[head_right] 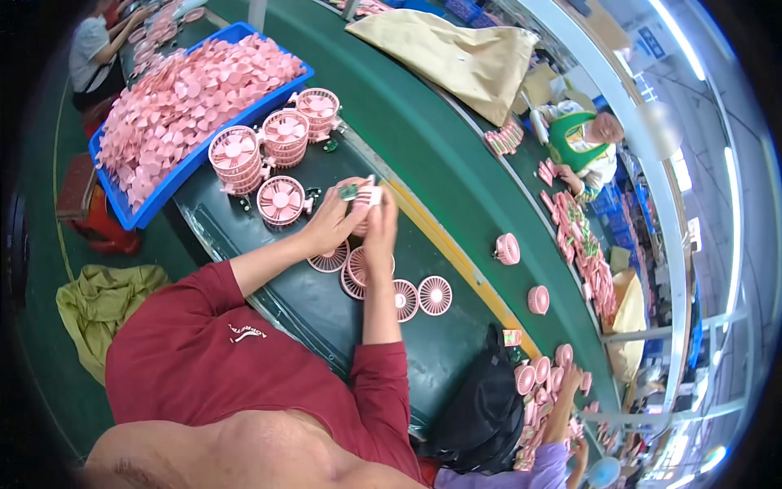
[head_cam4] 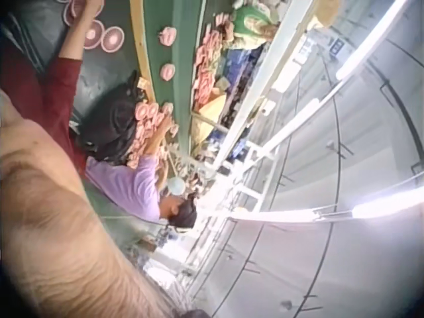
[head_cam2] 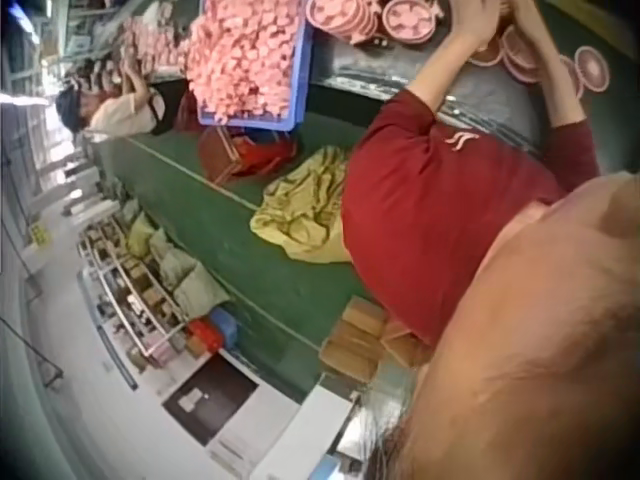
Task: The person assembles handheld mini fans by fitting and pressing plastic protective grilles onto the fan motor bodies by hand, then places the assembled units along the conveyor line.
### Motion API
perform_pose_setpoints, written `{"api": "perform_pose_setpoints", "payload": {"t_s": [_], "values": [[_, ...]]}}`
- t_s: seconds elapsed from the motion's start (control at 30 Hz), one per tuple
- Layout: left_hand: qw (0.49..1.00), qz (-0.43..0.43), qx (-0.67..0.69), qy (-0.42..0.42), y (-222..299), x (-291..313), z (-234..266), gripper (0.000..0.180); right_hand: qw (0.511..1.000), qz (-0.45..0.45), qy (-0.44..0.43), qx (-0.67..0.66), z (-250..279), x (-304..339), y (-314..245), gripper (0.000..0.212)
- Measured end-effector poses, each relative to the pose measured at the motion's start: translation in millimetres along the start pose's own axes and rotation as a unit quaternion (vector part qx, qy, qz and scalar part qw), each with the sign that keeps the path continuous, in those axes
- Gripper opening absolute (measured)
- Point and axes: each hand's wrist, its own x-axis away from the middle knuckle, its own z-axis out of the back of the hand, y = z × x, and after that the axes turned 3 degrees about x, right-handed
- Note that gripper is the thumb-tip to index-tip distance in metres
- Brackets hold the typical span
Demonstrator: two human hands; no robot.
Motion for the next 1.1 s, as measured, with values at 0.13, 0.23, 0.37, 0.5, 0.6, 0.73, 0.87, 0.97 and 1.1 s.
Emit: {"api": "perform_pose_setpoints", "payload": {"t_s": [0.13, 0.23, 0.37, 0.5, 0.6, 0.73, 0.87, 0.97, 1.1], "values": [[0.995, -0.060, -0.041, -0.061, -7.3, -13.2, 59.2, 0.036, 0.979, -0.027, 0.156, 0.129, 35.4, -42.1, -11.7, 0.053], [0.998, -0.026, -0.061, 0.006, 9.1, -35.4, 122.5, 0.025, 0.840, 0.065, 0.228, 0.488, 117.5, -45.3, 21.3, 0.069], [0.962, -0.027, -0.263, 0.073, -18.2, -42.4, 206.2, 0.025, 0.771, 0.146, 0.202, 0.586, 83.4, -3.8, -10.9, 0.060], [0.950, -0.055, -0.307, 0.032, -19.2, -42.2, 220.3, 0.021, 0.840, 0.083, -0.075, 0.531, 49.8, 47.6, -32.0, 0.064], [0.954, -0.098, -0.273, -0.076, -10.4, -38.4, 186.9, 0.016, 0.803, 0.063, -0.126, 0.580, 31.6, 81.1, -38.1, 0.078], [0.920, -0.160, -0.306, -0.188, -32.1, -31.1, 132.2, 0.017, 0.798, 0.085, -0.095, 0.589, 39.4, 88.4, -24.0, 0.076], [0.863, -0.011, -0.382, -0.330, -44.3, -38.8, 109.8, 0.010, 0.822, 0.042, -0.057, 0.565, 39.2, 86.6, -33.5, 0.065], [0.908, -0.022, -0.330, -0.256, -44.4, -34.6, 106.7, 0.007, 0.853, 0.062, -0.017, 0.518, 33.5, 88.0, -44.2, 0.068], [0.947, 0.047, -0.266, -0.174, -11.2, -34.1, 102.5, 0.014, 0.882, 0.152, 0.029, 0.446, 6.6, 77.8, -58.7, 0.075]]}}
